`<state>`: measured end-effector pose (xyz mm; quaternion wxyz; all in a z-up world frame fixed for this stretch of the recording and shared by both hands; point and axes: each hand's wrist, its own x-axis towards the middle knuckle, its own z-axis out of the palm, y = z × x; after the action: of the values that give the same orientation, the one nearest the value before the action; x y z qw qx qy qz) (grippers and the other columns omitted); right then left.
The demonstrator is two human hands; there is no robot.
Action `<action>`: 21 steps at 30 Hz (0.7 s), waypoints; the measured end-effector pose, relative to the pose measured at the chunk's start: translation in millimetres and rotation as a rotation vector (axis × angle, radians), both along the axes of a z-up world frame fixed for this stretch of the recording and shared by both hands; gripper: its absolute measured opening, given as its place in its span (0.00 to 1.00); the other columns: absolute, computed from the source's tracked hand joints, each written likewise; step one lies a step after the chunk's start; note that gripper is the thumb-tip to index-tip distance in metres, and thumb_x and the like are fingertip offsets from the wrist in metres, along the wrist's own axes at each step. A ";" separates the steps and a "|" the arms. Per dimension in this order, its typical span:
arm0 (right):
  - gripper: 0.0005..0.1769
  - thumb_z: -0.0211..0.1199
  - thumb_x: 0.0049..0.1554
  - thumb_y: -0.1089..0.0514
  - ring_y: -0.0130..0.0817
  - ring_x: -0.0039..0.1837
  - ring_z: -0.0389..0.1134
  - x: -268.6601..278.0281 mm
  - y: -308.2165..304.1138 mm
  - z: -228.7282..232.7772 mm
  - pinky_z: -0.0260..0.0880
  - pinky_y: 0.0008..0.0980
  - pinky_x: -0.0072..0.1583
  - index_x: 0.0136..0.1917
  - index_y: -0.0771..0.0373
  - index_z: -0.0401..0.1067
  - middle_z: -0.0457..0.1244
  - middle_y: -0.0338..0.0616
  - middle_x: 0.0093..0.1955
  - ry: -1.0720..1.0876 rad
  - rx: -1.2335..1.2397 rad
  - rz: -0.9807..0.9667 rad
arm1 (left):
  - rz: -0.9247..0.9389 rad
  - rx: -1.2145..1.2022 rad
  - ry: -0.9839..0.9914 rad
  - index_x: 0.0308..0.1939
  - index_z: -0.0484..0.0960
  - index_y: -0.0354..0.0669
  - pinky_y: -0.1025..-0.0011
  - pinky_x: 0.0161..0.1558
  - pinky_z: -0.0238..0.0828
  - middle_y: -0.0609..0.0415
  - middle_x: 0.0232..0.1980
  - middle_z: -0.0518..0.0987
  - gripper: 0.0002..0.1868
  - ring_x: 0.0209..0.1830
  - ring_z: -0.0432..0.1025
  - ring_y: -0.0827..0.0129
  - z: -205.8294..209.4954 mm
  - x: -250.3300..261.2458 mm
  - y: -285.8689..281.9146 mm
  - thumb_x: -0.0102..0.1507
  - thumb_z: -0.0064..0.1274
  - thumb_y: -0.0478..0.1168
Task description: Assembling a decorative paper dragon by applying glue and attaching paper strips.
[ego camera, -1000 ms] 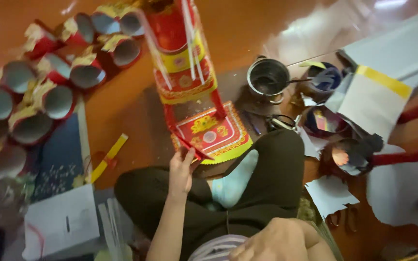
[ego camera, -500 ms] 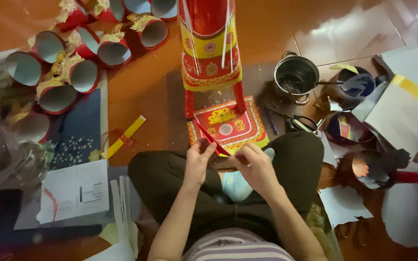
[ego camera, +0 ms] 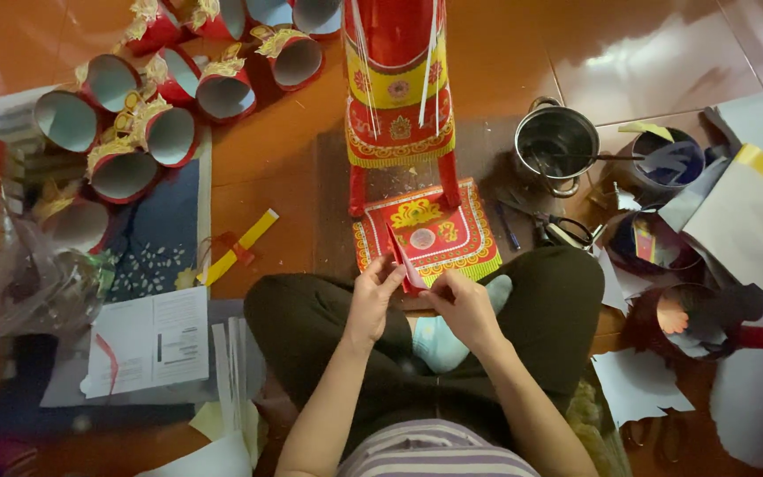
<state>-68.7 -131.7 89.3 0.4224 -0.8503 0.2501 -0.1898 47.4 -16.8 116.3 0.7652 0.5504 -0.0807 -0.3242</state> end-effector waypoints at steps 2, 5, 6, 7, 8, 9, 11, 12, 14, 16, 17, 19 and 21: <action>0.10 0.71 0.48 0.56 0.50 0.41 0.69 0.3 1.6 1.3 0.68 0.41 0.44 0.39 0.57 0.70 0.65 0.48 0.33 -0.017 0.001 -0.001 | 0.006 -0.013 0.009 0.59 0.77 0.38 0.76 0.48 0.73 0.56 0.43 0.78 0.24 0.42 0.70 0.75 -10.5 -0.1 -1.0 0.59 0.61 0.36; 0.17 0.66 0.52 0.59 0.50 0.41 0.68 0.8 4.3 11.5 0.69 0.40 0.45 0.56 0.50 0.73 0.64 0.47 0.35 -0.107 -0.001 0.075 | 0.009 -0.018 0.007 0.59 0.76 0.40 0.76 0.48 0.71 0.56 0.43 0.78 0.23 0.42 0.70 0.75 -32.2 4.0 -1.6 0.60 0.61 0.38; 0.15 0.65 0.54 0.58 0.48 0.42 0.69 0.7 4.9 16.2 0.69 0.38 0.45 0.56 0.51 0.73 0.64 0.45 0.37 -0.120 -0.058 0.118 | 0.012 -0.011 0.000 0.59 0.76 0.40 0.76 0.48 0.71 0.56 0.42 0.77 0.23 0.42 0.70 0.76 -32.3 4.7 -1.0 0.60 0.61 0.38; 0.14 0.63 0.55 0.56 0.46 0.43 0.69 0.4 5.5 20.8 0.70 0.36 0.46 0.56 0.51 0.74 0.65 0.43 0.39 -0.133 -0.115 0.162 | 0.016 -0.005 -0.008 0.59 0.75 0.39 0.77 0.48 0.71 0.57 0.42 0.77 0.23 0.41 0.70 0.76 -32.7 5.3 -0.5 0.60 0.61 0.38; 0.14 0.63 0.55 0.56 0.46 0.43 0.69 0.3 3.4 11.5 0.70 0.36 0.46 0.56 0.51 0.74 0.65 0.43 0.39 -0.133 -0.114 0.160 | 0.014 -0.004 -0.007 0.59 0.75 0.39 0.77 0.48 0.71 0.57 0.42 0.77 0.23 0.41 0.70 0.76 -36.0 5.7 0.2 0.60 0.61 0.38; 0.15 0.64 0.54 0.58 0.43 0.42 0.69 0.2 1.2 2.1 0.69 0.34 0.46 0.55 0.50 0.75 0.64 0.41 0.39 -0.143 -0.069 0.154 | 0.021 0.005 -0.020 0.59 0.75 0.38 0.78 0.48 0.70 0.57 0.42 0.77 0.22 0.42 0.70 0.77 -39.5 6.1 0.7 0.61 0.59 0.37; 0.16 0.64 0.53 0.60 0.41 0.41 0.69 1.9 -3.9 -12.5 0.69 0.31 0.46 0.55 0.48 0.77 0.64 0.38 0.39 -0.153 -0.024 0.143 | 0.023 0.013 -0.032 0.59 0.75 0.37 0.78 0.48 0.70 0.57 0.42 0.76 0.21 0.42 0.70 0.77 -62.5 11.7 1.2 0.62 0.58 0.37; 0.13 0.67 0.51 0.59 0.37 0.39 0.68 3.6 -5.9 -17.7 0.68 0.30 0.44 0.51 0.49 0.78 0.63 0.37 0.37 -0.172 0.000 0.146 | 0.024 0.019 -0.032 0.58 0.76 0.37 0.78 0.47 0.70 0.56 0.42 0.77 0.19 0.41 0.71 0.77 -82.2 16.6 2.1 0.64 0.55 0.36; 0.10 0.69 0.50 0.58 0.33 0.38 0.67 6.4 -9.3 -31.3 0.68 0.28 0.43 0.47 0.50 0.79 0.63 0.37 0.35 -0.190 0.025 0.144 | 0.021 0.026 -0.029 0.57 0.77 0.37 0.79 0.46 0.71 0.55 0.41 0.79 0.16 0.41 0.71 0.77 -102.7 21.6 2.2 0.65 0.52 0.36; 0.09 0.72 0.49 0.55 0.42 0.37 0.65 8.9 -11.8 -47.7 0.66 0.34 0.42 0.39 0.57 0.74 0.59 0.42 0.34 -0.155 0.079 0.130 | 0.042 0.065 -0.076 0.55 0.79 0.38 0.78 0.45 0.72 0.57 0.40 0.79 0.15 0.40 0.71 0.77 -104.0 22.0 0.8 0.64 0.55 0.35; 0.09 0.72 0.49 0.55 0.42 0.37 0.65 9.5 -12.4 -50.8 0.66 0.34 0.42 0.39 0.57 0.74 0.59 0.42 0.34 -0.153 0.080 0.126 | 0.038 0.066 -0.074 0.55 0.79 0.38 0.78 0.45 0.72 0.57 0.40 0.79 0.15 0.40 0.71 0.77 -104.8 22.2 1.9 0.64 0.55 0.35; 0.15 0.74 0.47 0.55 0.40 0.39 0.63 11.5 -15.0 -56.2 0.63 0.33 0.43 0.35 0.61 0.68 0.58 0.43 0.34 -0.202 0.211 0.086 | 0.032 0.137 -0.118 0.53 0.81 0.37 0.74 0.44 0.74 0.52 0.39 0.81 0.16 0.38 0.74 0.73 -105.3 23.7 2.6 0.61 0.58 0.32; 0.17 0.76 0.46 0.55 0.40 0.39 0.63 16.4 -13.8 -66.8 0.62 0.33 0.43 0.34 0.60 0.67 0.57 0.42 0.33 -0.214 0.220 0.072 | 0.032 0.170 -0.125 0.51 0.82 0.38 0.73 0.42 0.75 0.51 0.38 0.82 0.15 0.37 0.75 0.72 -102.1 23.2 0.4 0.60 0.59 0.31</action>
<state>-52.3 -145.5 22.6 0.5438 -0.7823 0.1923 -0.2352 70.6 -16.4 14.3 0.7143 0.6337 -0.0914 -0.2825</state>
